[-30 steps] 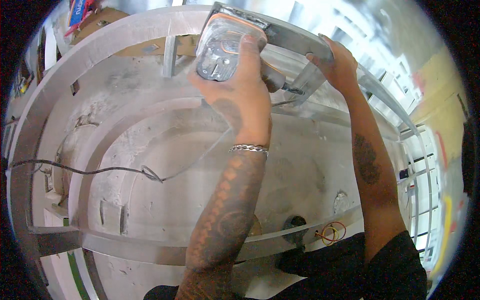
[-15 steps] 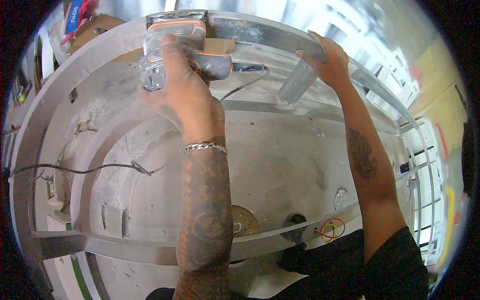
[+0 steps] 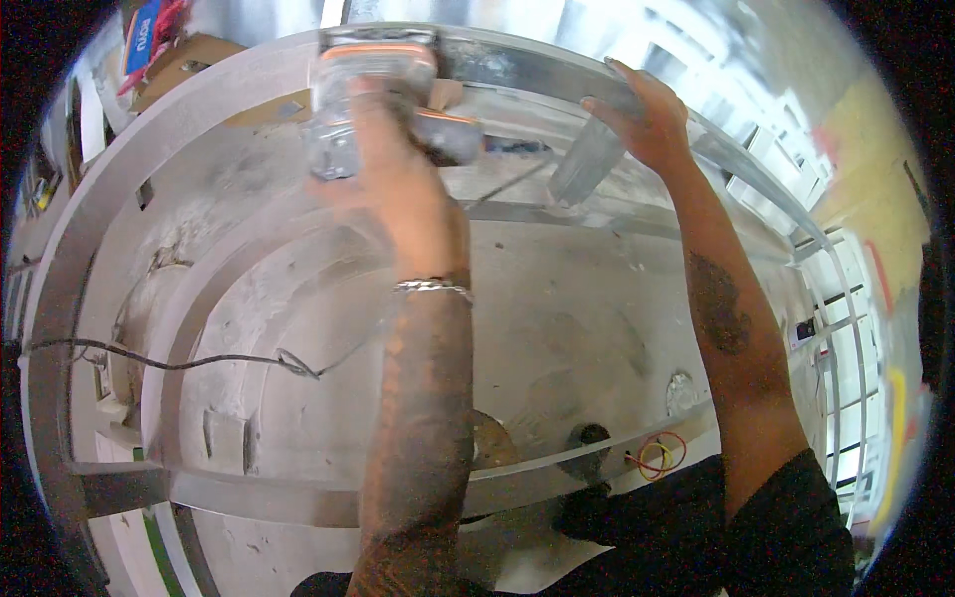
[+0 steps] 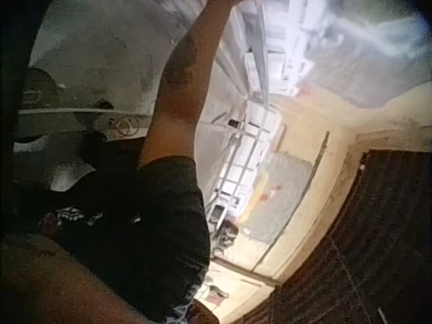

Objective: The person sands various sections and joints of a metal framework using an electric sander.

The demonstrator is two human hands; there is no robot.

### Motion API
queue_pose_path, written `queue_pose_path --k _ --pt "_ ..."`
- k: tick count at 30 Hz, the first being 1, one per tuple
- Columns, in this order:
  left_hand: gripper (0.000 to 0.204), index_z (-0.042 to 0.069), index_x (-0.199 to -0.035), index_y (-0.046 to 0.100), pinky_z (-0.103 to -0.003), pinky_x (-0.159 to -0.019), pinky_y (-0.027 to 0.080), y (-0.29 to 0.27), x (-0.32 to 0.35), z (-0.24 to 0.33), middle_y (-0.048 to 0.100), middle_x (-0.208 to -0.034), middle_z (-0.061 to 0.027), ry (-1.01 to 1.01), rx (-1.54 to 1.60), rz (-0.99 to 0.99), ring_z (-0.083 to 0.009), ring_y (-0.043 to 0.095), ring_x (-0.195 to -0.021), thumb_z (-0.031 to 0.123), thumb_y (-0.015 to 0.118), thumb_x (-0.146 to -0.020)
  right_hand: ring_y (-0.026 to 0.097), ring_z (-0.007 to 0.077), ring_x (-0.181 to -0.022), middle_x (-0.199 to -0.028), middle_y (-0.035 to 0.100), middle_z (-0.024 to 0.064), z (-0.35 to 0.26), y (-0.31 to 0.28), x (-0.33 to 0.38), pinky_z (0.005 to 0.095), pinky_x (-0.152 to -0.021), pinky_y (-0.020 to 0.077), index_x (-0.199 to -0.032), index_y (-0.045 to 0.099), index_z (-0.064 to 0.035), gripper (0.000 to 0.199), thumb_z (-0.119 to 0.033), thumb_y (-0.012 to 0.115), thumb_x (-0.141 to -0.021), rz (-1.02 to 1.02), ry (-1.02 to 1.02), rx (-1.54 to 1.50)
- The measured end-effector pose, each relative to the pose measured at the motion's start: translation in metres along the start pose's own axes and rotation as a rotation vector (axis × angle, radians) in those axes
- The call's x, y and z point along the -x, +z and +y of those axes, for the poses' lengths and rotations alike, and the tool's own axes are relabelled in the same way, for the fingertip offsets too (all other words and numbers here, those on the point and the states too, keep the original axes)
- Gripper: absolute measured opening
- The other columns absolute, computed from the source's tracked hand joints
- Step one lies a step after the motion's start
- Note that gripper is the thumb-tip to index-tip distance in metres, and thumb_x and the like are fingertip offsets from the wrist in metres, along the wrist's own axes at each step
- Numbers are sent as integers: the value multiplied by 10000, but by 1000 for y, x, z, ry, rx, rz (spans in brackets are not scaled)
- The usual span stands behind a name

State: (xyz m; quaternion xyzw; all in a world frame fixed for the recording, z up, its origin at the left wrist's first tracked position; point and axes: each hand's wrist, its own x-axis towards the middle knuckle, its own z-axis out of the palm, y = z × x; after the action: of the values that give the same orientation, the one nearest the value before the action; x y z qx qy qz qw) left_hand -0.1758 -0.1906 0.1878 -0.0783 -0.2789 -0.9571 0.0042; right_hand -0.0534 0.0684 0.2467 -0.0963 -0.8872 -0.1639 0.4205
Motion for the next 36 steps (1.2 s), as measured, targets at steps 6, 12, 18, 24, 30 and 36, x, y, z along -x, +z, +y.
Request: queue_pose_path --k 6,12,18,24,30,36 --pt "506 81 -1338 524 -384 -853 572 8 -5 22 639 -1215 -87 -46 2 61 -216 652 -1053 454 577 -1001 676 332 -1010 -1053 711 113 -1 -3 -1 495 -865 507 -1296 647 -160 735 -646 760 -757 -25 -3 114" --pt "942 -64 -1466 128 -385 -972 535 29 23 21 482 -1353 -229 -9 20 62 -267 548 -1204 271 788 -884 682 335 -991 -1050 712 116 -3 -3 -1 494 -838 522 -1300 646 -164 729 -659 737 -772 -31 -15 150" --pt "942 -58 -1448 155 -397 -901 560 19 -4 10 487 -1348 -230 -171 91 21 -272 574 -1135 315 802 -874 691 328 -933 -991 714 115 5 -2 0 471 -799 531 -1268 668 -167 706 -630 774 -746 48 -66 -6" --pt "465 113 -1193 603 -341 -727 528 18 -3 50 626 -987 -23 -77 -64 -12 -151 610 -861 532 588 -994 651 325 -1089 -1119 714 129 -10 -9 0 463 -977 466 -1296 660 -144 635 -500 799 -789 -73 66 62" --pt "567 -29 -1321 382 -469 -911 553 22 2 68 593 -1186 -161 -158 150 -176 -269 631 -1037 321 670 -980 655 324 -1066 -1106 714 123 -7 -6 1 461 -958 467 -1304 654 -149 641 -500 797 -788 -94 100 58" --pt "315 31 -1204 586 -446 -987 494 37 -5 72 657 -1171 -136 -251 124 -379 -281 620 -1113 303 516 -1062 674 344 -1016 -1041 709 151 1 -8 -7 450 -885 522 -1310 656 -177 665 -586 760 -795 -106 32 113"
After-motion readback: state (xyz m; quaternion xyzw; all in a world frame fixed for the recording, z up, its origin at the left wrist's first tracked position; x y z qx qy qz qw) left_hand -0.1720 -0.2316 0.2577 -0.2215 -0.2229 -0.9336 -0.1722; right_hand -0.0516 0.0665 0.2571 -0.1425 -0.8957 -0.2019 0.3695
